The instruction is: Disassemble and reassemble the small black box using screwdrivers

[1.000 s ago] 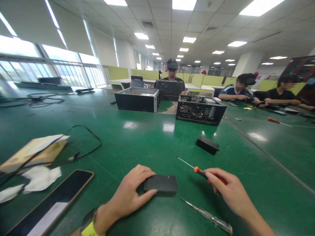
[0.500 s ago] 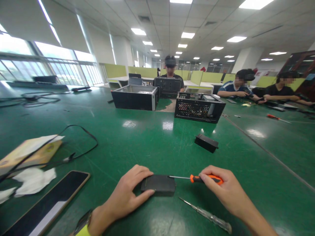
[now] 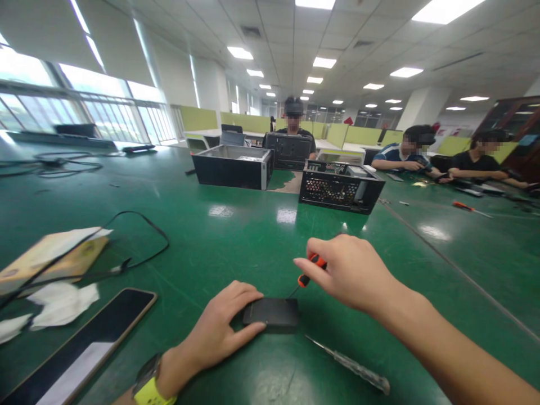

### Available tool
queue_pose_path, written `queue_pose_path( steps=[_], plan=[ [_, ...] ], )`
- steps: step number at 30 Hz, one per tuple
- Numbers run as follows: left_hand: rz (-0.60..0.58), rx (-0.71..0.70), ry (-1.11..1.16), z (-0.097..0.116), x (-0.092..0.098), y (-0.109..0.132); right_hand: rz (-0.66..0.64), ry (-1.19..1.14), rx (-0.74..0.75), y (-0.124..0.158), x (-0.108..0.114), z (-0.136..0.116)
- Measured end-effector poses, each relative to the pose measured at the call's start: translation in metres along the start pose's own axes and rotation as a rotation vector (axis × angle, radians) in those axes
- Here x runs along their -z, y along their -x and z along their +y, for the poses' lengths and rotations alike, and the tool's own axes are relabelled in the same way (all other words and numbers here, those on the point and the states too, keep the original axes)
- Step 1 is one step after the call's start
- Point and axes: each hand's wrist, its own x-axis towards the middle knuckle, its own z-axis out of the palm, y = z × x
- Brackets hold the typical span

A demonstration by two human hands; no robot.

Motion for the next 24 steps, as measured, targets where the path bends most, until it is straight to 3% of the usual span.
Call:
queue_pose_path(
  steps=[6, 14, 24],
  plan=[
    [0.005, 0.008, 0.013, -0.001, 0.0, 0.0, 0.193, -0.333, -0.158, 0.026, -0.019, -0.002],
    [0.004, 0.011, 0.003, 0.0, -0.001, 0.002, 0.209, -0.394, -0.149, 0.024, -0.048, -0.002],
    [-0.013, 0.01, 0.009, 0.0, 0.0, -0.001, 0.192, -0.34, -0.08, 0.027, -0.042, 0.003]
  ],
)
